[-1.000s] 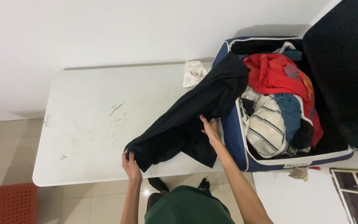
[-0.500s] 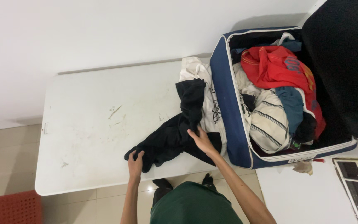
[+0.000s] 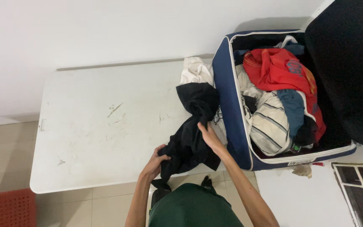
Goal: The person unpacks a suitcase by picking up items of clothing by hand and placing them onto a white table.
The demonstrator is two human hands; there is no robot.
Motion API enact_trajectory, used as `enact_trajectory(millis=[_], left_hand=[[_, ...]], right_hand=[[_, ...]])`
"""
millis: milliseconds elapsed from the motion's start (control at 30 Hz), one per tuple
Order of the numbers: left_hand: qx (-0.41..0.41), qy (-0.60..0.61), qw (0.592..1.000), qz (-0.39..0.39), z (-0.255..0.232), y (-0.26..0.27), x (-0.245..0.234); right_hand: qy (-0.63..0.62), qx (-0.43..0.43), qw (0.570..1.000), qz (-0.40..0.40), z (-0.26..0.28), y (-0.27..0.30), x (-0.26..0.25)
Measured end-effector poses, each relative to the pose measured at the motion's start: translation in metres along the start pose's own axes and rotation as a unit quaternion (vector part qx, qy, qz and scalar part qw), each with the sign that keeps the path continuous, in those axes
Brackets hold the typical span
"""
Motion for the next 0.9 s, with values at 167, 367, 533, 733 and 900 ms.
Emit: enact_trajectory(millis=[167,367,533,733,900], left_hand=[[0.191,-0.066,0.979,0.025,-0.028,0.057,0.035],[0.296,0.049,0.954,0.026,-0.059,0.120,0.057],[0.371,0.087,0.923,-0.060,-0.067,0.116,0.026],[0.295,0.342,0.871,-0.192,-0.036,0.080,-0.105],[0.151,0.043,0.937,-0.312,0.047,0.036,-0.149]], right_hand=[[-0.010,0.005,0.999,0.052,-0.002,0.003,0.011],[-0.315,0.206,0.924,0.061,-0.034,0.019,0.037],[-0.291,0.181,0.937,-0.061,-0.017,0.001,0.019],[-0.315,-0.046,0.946,-0.071,0.093,0.000,-0.067],[-0.355,0.010,0.935,-0.009,0.109,0.001,-0.066]])
Point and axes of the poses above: each hand's wrist, its own y-axis away from the middle knuckle, its own x-axis out of the palm, z = x × y, the point moved 3 cm from there along -y, towards the middle knuckle, and after that the axes turned 9 degrees about -x, right-handed, at the moved point
